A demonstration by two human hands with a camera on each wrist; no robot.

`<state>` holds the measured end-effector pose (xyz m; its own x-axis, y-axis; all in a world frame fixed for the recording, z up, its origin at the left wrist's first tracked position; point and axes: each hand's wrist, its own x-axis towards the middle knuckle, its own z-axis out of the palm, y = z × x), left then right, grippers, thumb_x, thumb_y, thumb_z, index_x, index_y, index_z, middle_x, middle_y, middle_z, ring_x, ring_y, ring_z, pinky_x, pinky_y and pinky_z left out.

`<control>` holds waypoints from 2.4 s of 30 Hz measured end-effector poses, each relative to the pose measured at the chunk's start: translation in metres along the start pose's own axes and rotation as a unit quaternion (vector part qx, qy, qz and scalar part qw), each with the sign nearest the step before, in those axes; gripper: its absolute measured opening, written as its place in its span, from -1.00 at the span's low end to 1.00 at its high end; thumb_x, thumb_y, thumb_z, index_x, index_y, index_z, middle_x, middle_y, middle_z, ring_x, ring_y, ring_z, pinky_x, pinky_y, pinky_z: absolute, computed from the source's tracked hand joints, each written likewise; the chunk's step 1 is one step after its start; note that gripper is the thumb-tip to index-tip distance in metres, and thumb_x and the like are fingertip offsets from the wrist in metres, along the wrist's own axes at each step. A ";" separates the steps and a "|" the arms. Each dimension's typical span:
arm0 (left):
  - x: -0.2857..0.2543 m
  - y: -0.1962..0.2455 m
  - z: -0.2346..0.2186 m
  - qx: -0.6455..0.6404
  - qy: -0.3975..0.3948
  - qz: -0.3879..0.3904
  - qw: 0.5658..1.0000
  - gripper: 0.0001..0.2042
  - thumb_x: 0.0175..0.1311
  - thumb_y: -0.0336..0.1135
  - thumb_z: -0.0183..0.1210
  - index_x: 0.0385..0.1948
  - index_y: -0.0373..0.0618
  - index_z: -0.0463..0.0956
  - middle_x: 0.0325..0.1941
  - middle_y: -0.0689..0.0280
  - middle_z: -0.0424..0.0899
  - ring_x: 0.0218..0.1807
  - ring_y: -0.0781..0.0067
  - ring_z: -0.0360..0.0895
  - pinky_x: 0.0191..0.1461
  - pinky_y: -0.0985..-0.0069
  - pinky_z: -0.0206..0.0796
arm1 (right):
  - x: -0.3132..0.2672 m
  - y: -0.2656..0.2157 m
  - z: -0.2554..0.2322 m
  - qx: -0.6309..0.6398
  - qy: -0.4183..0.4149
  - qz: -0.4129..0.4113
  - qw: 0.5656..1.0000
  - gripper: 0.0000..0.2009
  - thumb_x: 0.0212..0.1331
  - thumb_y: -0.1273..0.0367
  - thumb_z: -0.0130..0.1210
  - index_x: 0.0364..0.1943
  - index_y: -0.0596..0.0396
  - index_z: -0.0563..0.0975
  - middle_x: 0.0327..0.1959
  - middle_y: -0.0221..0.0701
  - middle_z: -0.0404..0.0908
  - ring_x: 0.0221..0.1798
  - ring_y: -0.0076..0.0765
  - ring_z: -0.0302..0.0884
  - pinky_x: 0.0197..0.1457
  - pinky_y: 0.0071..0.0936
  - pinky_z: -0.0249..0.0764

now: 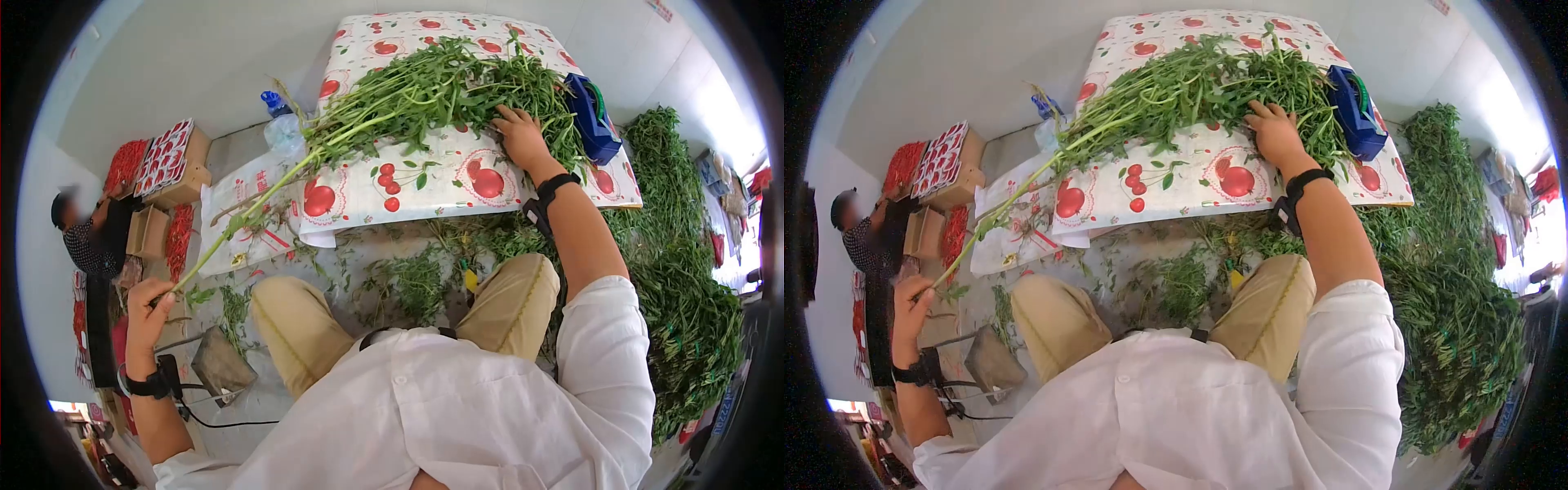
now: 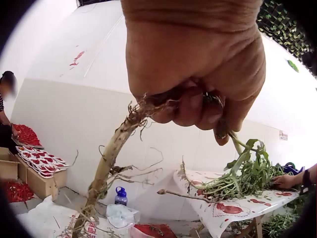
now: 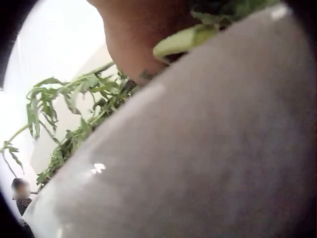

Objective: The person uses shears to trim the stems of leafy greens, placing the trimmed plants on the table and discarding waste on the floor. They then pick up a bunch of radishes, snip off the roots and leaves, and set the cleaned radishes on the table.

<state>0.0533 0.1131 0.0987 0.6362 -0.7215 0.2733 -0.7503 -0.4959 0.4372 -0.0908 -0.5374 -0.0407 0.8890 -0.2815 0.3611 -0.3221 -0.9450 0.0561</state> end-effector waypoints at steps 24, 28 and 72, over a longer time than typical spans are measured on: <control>-0.086 -0.073 -0.020 -0.063 0.039 -0.191 0.979 -0.81 0.07 -0.37 0.16 -0.37 -0.34 0.52 -0.45 0.34 0.54 -0.39 0.60 0.38 -0.29 0.61 0.19 | 0.006 -0.029 -0.022 0.025 -0.017 0.110 0.993 -0.71 0.06 0.42 -0.06 -0.11 -0.18 0.52 0.14 -0.53 0.35 0.25 -0.11 0.14 0.20 0.16 0.06; -0.076 -0.065 -0.020 -0.095 0.011 -0.184 0.978 -0.78 0.09 -0.31 0.17 -0.37 -0.32 0.52 -0.44 0.36 0.52 -0.37 0.62 0.37 -0.27 0.62 0.19 | -0.004 -0.073 -0.053 0.202 0.115 0.106 0.967 -0.80 0.05 0.39 -0.03 -0.21 0.04 0.51 -0.24 -0.29 0.56 -0.17 -0.15 0.50 -0.12 -0.28 0.40; -0.003 0.031 -0.077 -0.535 0.125 0.106 0.829 -0.67 0.14 -0.17 0.13 -0.23 -0.28 0.42 -0.47 0.45 0.25 -0.54 0.66 0.01 -0.45 0.63 -0.16 | -0.098 -0.183 -0.103 0.681 -0.050 0.077 0.727 -0.95 -0.02 0.50 0.15 -0.47 0.15 0.51 -0.60 -0.63 0.36 -0.52 -0.71 0.14 -0.49 -0.65 0.17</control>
<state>0.0425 0.1371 0.1776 0.6279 -0.5479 0.5527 -0.3473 0.4383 0.8290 -0.1526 -0.3198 0.0095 0.9179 -0.3472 0.1919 0.1395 -0.1704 -0.9755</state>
